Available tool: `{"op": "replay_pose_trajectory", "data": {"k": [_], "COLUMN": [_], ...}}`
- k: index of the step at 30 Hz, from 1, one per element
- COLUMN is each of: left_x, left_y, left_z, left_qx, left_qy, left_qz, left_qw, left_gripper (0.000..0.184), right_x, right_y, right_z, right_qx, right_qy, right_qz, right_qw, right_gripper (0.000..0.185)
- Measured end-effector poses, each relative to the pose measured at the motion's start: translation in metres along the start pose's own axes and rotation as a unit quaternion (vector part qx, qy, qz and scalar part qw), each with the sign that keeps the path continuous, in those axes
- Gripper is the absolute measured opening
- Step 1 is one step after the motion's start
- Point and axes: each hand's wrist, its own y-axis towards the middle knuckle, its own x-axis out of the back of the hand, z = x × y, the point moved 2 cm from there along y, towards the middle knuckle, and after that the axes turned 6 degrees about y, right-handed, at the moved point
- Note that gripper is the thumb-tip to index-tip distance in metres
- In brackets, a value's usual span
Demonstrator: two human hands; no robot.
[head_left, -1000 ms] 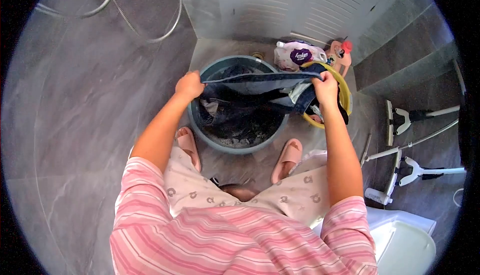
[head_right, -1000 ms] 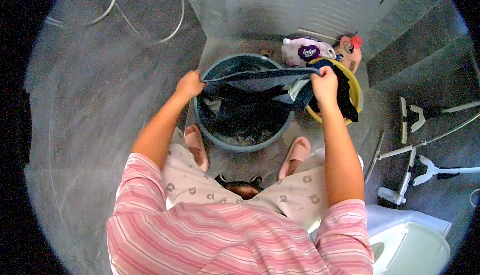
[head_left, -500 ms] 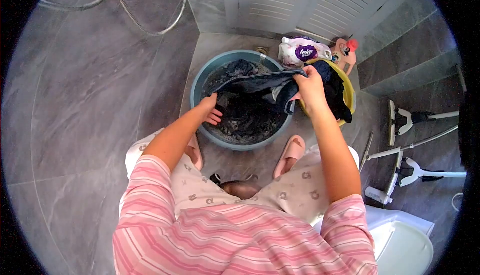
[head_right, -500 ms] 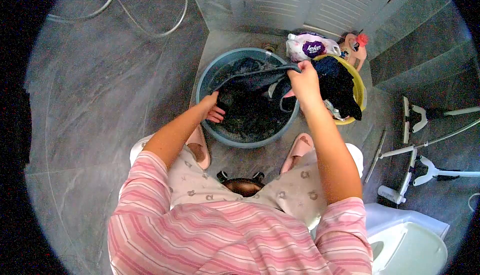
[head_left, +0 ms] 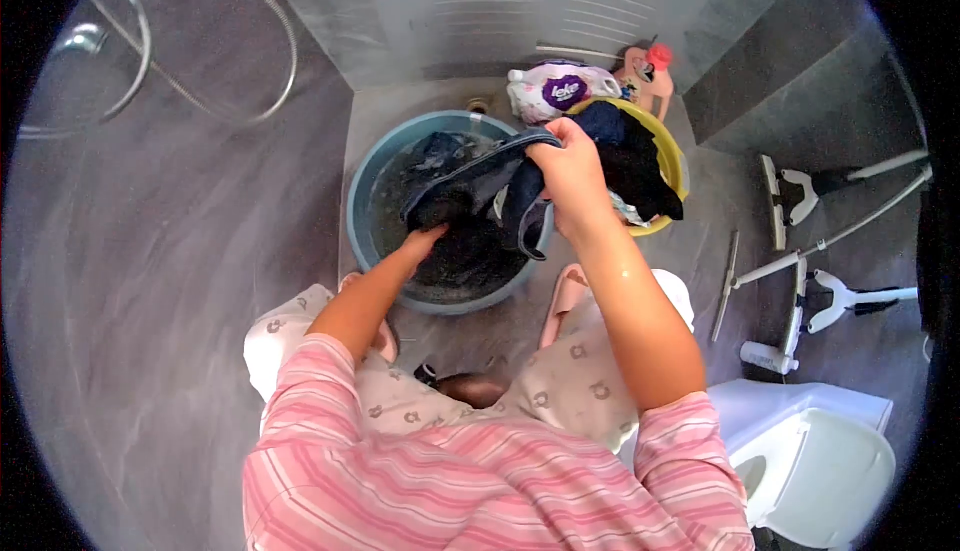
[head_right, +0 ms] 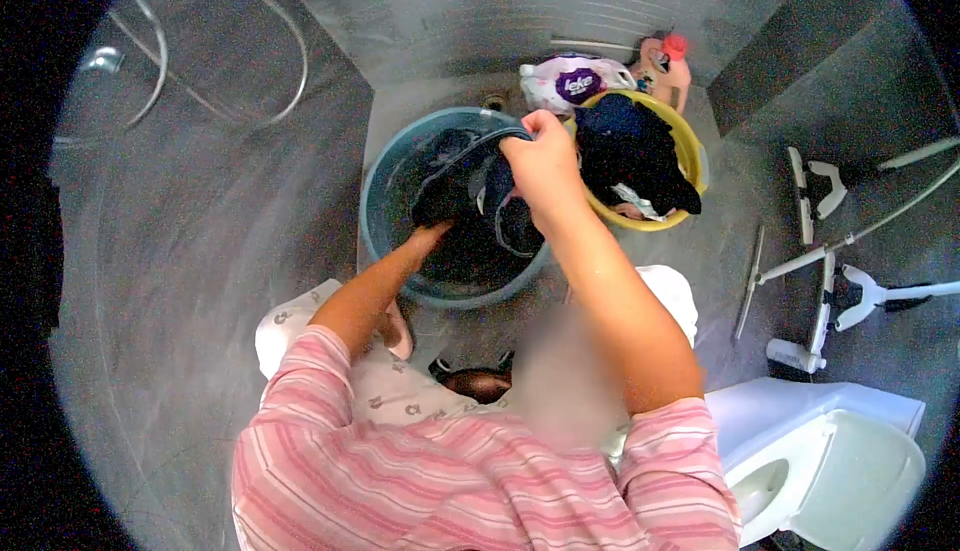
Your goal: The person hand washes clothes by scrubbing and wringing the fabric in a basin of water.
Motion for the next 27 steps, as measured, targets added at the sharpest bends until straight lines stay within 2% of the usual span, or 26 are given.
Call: {"op": "replay_pose_trajectory", "data": {"k": [1,2,4,5,6,8,9,10,12,13,14,16,18,19,20,22,25,27], "left_x": [-0.004,-0.005,0.003,0.006,0.013,0.03,0.037,0.044,0.059,0.064,0.067,0.054,0.037,0.028,0.02,0.01,0.013,0.018], "left_y": [0.006,0.01,-0.029,-0.047,-0.059,-0.073,-0.076,-0.086,-0.091,-0.093,-0.095,-0.143,-0.193,-0.195,-0.196,-0.194,-0.182,-0.179], "left_z": [0.004,0.008,-0.02,-0.041,-0.055,-0.082,-0.094,-0.102,-0.113,-0.118,-0.117,-0.145,-0.161,-0.156,-0.152,-0.151,-0.156,-0.157], "left_qx": [0.042,0.043,0.005,0.026,0.024,-0.117,-0.164,-0.163,-0.265,-0.334,-0.334,-0.373,-0.346,-0.372,-0.345,-0.331,-0.31,-0.335], "left_qy": [-0.004,-0.003,-0.017,0.012,0.014,0.176,0.15,0.162,0.2,0.23,0.233,0.189,0.341,0.339,0.31,0.31,0.326,0.279], "left_qz": [-0.002,0.002,0.075,0.026,0.021,-0.123,-0.112,-0.094,-0.089,-0.072,-0.074,0.003,-0.044,-0.077,-0.08,-0.143,-0.114,-0.122], "left_qw": [0.999,0.999,0.997,0.999,0.999,0.97,0.968,0.969,0.939,0.911,0.911,0.908,0.873,0.861,0.882,0.88,0.886,0.891], "left_gripper": [0.047,0.047,0.042,0.042,0.042,0.045,0.044,0.043,0.048,0.044,0.044,0.051,0.069,0.081,0.081,0.077,0.069,0.054], "right_x": [0.003,0.006,0.015,0.017,0.018,0.02,0.022,0.021,0.018,0.016,0.013,0.003,-0.012,-0.02,-0.029,-0.045,-0.051,-0.049], "right_y": [0.002,0.006,0.016,0.021,0.023,0.027,0.028,0.032,0.039,0.04,0.04,0.036,0.029,0.019,0.01,-0.003,-0.003,0.003], "right_z": [0.0,-0.002,-0.01,-0.011,-0.01,-0.009,-0.008,-0.011,-0.02,-0.021,-0.024,-0.029,-0.034,-0.032,-0.034,-0.038,-0.044,-0.042], "right_qx": [-0.005,-0.011,-0.024,-0.032,-0.03,-0.055,-0.062,-0.06,-0.081,-0.081,-0.091,-0.103,-0.113,-0.113,-0.102,-0.109,-0.102,-0.102], "right_qy": [0.018,0.038,0.062,0.087,0.092,0.121,0.121,0.126,0.13,0.133,0.158,0.183,0.208,0.214,0.223,0.21,0.162,0.163], "right_qz": [-0.007,-0.011,-0.012,-0.01,-0.007,-0.019,-0.012,-0.01,-0.034,-0.032,-0.026,-0.015,0.028,0.048,0.082,0.098,0.152,0.19], "right_qw": [1.0,0.999,0.998,0.996,0.995,0.991,0.991,0.99,0.988,0.987,0.983,0.977,0.971,0.969,0.966,0.967,0.97,0.963], "right_gripper": [0.009,0.009,0.01,0.01,0.01,0.012,0.016,0.016,0.024,0.024,0.027,0.031,0.031,0.028,0.026,0.028,0.033,0.036]}}
